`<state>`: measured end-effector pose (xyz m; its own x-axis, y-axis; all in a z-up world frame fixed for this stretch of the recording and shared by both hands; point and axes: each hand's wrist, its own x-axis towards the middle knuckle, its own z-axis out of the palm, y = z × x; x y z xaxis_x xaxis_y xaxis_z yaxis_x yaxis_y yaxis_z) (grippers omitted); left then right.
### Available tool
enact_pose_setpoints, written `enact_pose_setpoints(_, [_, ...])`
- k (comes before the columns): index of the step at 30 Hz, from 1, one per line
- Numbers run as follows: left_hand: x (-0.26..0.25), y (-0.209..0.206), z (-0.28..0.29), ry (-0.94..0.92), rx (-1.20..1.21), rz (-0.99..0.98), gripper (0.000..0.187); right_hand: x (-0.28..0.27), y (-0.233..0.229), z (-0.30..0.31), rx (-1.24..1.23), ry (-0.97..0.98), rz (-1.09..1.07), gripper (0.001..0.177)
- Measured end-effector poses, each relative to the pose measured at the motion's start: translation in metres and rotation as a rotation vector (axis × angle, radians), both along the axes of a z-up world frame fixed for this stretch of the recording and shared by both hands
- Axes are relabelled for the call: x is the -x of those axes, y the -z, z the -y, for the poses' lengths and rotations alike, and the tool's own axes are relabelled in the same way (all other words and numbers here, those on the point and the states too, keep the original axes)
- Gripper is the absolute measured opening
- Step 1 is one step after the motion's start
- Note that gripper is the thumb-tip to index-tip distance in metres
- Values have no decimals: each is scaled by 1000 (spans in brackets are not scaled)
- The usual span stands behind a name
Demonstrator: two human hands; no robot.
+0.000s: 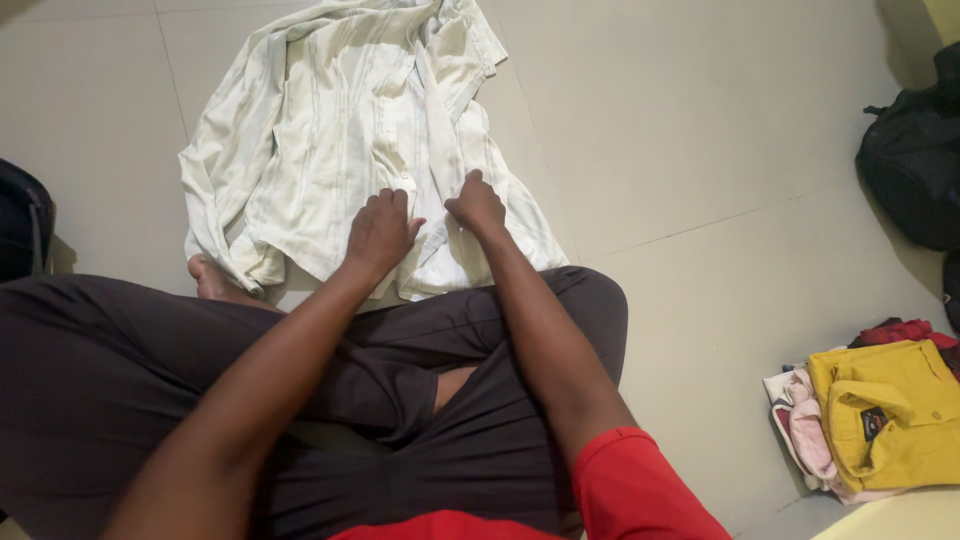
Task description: The person folds two shirts on the floor and places one of them into a black bag.
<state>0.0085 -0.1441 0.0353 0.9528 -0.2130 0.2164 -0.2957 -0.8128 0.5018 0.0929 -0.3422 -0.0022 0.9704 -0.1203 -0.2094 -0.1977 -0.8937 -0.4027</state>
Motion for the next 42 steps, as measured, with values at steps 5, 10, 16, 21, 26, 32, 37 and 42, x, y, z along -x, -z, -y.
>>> enact_pose_setpoints(5, [-30,44,-6,-170,104,-195,15,-17,12,35,-620,130,-224,40])
enact_pose_setpoints(10, [-59,61,-58,-310,737,-682,16,-6,-24,39,-947,313,-14,39])
enact_pose_setpoints(16, [-56,58,-74,-351,1068,-657,15,17,-73,2,-1068,225,268,51])
enact_pose_setpoints(21, [-21,29,-59,-414,212,43,13,41,-69,-24,-956,-115,60,57])
enact_pose_setpoints(26, [9,-5,-38,-204,173,48,9,38,-38,-14,-343,-260,-84,27])
enact_pose_setpoints(32, [26,-1,-31,-93,0,-178,35,48,-38,-2,-12,-353,-245,33])
enact_pose_setpoints(37, [22,21,-44,-131,-4,-251,25,64,-44,-19,84,-383,-88,30])
enact_pose_setpoints(42, [20,25,-45,-181,61,-239,22,83,-42,-65,-156,-419,100,36])
